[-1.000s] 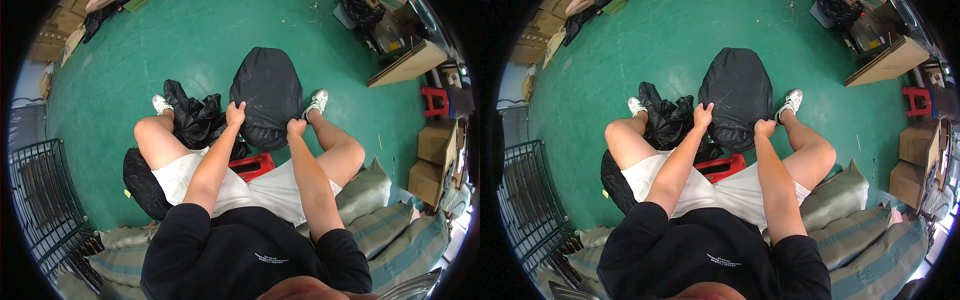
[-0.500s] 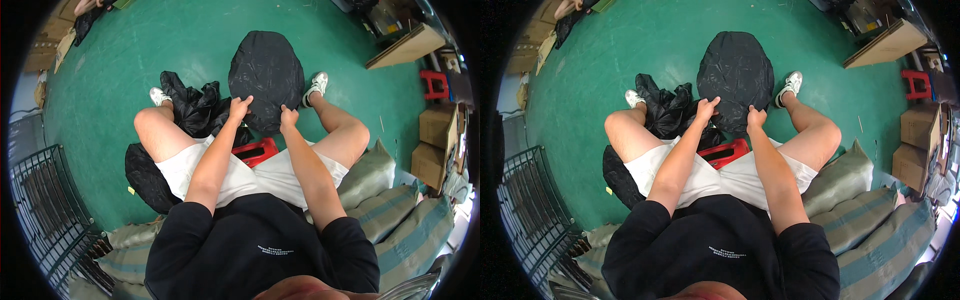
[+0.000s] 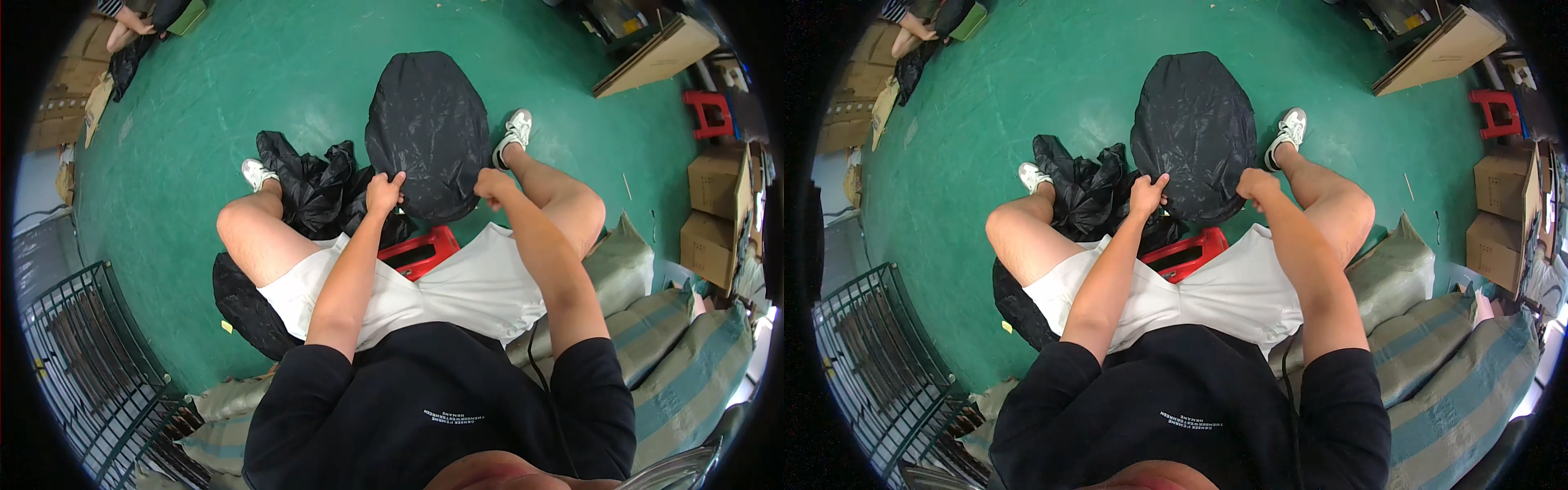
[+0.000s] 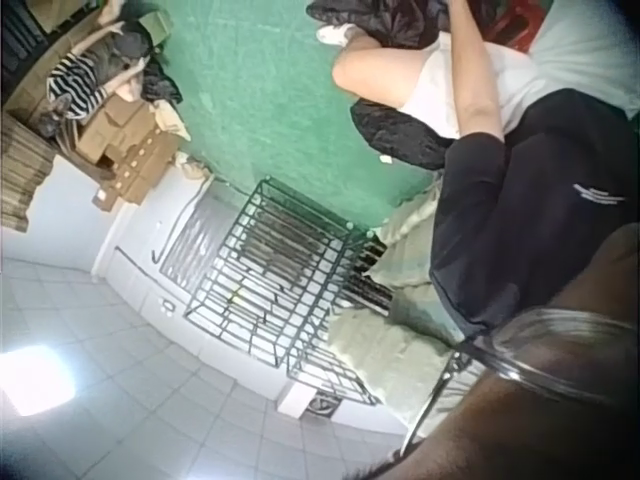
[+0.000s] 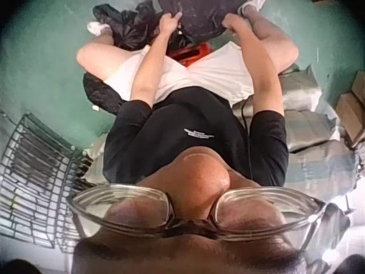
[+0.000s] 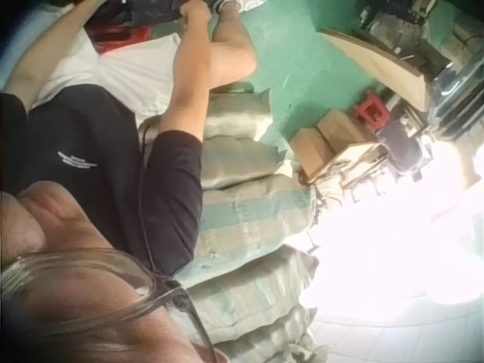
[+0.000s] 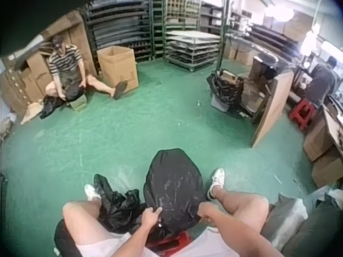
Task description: Inspecting and manipulating a black fabric cover in a manufacturing facility.
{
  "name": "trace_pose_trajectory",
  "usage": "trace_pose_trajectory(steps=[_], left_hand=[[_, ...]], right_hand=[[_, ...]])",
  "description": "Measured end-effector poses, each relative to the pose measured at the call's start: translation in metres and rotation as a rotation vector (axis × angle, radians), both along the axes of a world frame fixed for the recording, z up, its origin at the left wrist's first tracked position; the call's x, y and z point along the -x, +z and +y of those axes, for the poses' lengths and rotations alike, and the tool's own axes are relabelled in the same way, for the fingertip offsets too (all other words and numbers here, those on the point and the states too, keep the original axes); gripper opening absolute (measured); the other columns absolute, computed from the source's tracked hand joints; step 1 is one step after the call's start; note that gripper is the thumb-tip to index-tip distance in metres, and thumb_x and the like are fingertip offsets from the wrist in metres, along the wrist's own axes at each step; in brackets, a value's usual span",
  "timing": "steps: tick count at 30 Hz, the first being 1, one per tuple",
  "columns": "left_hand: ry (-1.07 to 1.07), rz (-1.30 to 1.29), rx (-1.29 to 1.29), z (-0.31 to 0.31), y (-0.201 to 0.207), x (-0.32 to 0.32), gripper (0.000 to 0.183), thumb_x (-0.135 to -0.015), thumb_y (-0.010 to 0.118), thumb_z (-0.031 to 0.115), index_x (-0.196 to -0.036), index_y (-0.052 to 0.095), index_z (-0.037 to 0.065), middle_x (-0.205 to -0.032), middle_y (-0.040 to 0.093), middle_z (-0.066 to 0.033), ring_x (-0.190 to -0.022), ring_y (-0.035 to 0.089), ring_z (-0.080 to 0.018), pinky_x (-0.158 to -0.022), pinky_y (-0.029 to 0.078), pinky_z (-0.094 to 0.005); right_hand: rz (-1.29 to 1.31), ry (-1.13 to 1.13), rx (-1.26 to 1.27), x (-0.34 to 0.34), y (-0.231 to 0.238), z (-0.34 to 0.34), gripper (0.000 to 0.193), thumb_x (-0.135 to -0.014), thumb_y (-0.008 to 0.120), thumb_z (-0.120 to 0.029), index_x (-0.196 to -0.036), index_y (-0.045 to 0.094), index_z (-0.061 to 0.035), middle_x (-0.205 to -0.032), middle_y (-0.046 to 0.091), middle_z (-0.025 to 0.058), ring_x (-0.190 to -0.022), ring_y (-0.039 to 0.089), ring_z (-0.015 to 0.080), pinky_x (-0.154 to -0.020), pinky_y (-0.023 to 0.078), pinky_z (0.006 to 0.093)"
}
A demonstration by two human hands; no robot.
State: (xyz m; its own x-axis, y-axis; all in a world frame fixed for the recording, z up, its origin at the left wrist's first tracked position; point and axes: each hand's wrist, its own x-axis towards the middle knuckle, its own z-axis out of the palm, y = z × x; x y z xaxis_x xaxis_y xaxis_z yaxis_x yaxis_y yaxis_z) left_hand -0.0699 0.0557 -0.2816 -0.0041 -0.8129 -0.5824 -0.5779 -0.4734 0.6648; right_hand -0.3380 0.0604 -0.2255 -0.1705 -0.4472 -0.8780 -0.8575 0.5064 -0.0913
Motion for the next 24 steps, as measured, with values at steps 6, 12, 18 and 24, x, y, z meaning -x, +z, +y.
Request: trace_pose_trajectory(steps=[6, 12, 18, 24], left_hand=[[0.032, 0.079, 0.025, 0.002, -0.006, 0.002, 0.047, -0.088, 0.069, 0.037, -0.068, 0.054, -0.003, -0.060, 0.064, -0.0156, -0.052, 0.067, -0.0218, -0.049, 0.051, -0.0342], [0.071, 0.098, 0.027, 0.008, -0.011, 0.002, 0.047, -0.089, 0.069, 0.036, -0.069, 0.053, -0.004, -0.058, 0.062, -0.0143, -0.050, 0.065, -0.0203, -0.047, 0.049, -0.0333], [0.169, 0.303, -0.064, 0.029, -0.039, -0.019, 0.041, -0.089, 0.069, 0.035, -0.071, 0.056, -0.001, -0.063, 0.063, -0.0115, -0.049, 0.060, -0.0178, -0.047, 0.046, -0.0296], [0.058, -0.059, -0.260, 0.052, -0.103, -0.068, 0.037, -0.088, 0.048, 0.035, -0.093, 0.066, 0.003, -0.081, 0.068, -0.0159, -0.079, 0.067, -0.0285, -0.076, 0.051, -0.0401]], right_hand=[[0.173, 0.049, 1.034, -0.010, 0.025, -0.070, 0.047, -0.083, 0.066, -0.027, -0.121, 0.053, -0.0025, -0.134, 0.051, 0.0205, -0.124, 0.051, 0.0352, -0.099, 0.044, 0.0440], [0.069, 0.330, 1.422, -0.055, -0.018, -0.073, 0.067, -0.087, 0.060, -0.038, -0.142, 0.039, -0.0066, -0.151, 0.031, 0.0176, -0.142, 0.027, 0.0327, -0.116, 0.022, 0.0471], [0.088, 0.587, 0.980, -0.076, -0.055, -0.048, 0.074, -0.093, 0.046, -0.051, -0.153, 0.021, -0.0150, -0.160, 0.013, 0.0107, -0.148, 0.014, 0.0279, -0.118, 0.011, 0.0512], [-0.195, 0.675, 0.533, -0.061, 0.008, -0.079, 0.057, -0.088, 0.062, -0.032, -0.136, 0.048, -0.0047, -0.140, 0.048, 0.0212, -0.128, 0.048, 0.0365, -0.104, 0.041, 0.0464]])
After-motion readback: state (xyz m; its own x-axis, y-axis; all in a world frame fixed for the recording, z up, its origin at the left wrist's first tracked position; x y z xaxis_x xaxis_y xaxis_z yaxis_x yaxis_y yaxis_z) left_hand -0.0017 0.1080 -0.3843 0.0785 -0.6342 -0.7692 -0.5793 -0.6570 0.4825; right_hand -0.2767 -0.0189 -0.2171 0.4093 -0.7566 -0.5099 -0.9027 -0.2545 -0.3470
